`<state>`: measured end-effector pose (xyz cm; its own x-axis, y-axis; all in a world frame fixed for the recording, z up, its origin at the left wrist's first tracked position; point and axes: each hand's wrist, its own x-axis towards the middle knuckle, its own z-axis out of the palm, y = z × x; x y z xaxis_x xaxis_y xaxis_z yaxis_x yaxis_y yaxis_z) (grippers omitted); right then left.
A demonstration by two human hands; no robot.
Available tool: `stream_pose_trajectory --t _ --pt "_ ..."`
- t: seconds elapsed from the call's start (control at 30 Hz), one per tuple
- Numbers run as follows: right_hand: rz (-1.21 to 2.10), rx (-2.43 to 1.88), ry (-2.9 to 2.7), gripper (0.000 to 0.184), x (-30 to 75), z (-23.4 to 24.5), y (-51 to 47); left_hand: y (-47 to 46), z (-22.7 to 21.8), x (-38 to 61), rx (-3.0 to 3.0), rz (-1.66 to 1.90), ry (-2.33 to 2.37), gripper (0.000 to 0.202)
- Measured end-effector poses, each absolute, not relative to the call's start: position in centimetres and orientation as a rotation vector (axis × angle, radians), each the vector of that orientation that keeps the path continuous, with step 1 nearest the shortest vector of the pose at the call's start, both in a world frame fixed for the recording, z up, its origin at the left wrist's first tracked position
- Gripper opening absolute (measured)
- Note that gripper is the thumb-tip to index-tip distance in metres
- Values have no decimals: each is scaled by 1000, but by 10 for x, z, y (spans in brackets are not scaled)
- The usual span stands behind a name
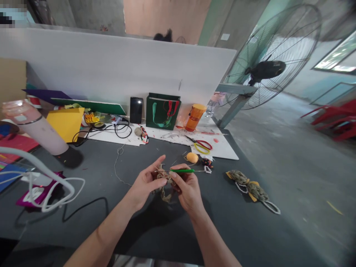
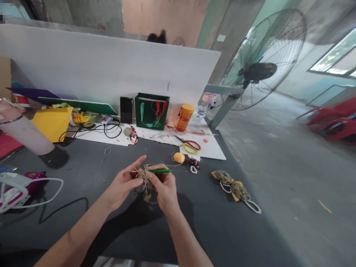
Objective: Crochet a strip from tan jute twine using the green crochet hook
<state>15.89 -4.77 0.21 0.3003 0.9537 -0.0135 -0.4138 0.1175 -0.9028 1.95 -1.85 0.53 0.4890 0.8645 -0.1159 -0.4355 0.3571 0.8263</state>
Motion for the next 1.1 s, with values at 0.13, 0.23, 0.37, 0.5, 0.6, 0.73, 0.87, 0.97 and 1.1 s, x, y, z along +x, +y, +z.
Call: stream_pose_trajectory --t 0.13,0.23,0.37,0.5,0.6,0.73,0.87,0.97,1.1 --pt "1142 -986 -694 41 159 2 -48 -17 4 20 824 928 617 69" --pt "1144 -1003 -687 41 160 0 -48 -17 4 19 819 930 631 70" --pt "1148 -1023 -686 40 160 -2 -49 -17 4 19 813 925 633 69" --pt "1152 -1032 -694 40 160 -1 -51 -18 5 20 802 921 630 68" --pt "1161 -1039 -700 41 160 1 -51 -18 5 20 793 920 625 66" --pt "1147 -1039 -706 41 160 1 -51 -18 7 19 776 939 595 62" --pt "1119 -1036 -716 41 159 -1 -51 -17 8 20 754 966 582 59" --pt "1101 -1043 -729 39 160 -3 -51 -17 8 21 742 997 589 59" --pt "1058 -1030 -770 34 160 -5 -50 -17 9 21 737 1012 595 59"
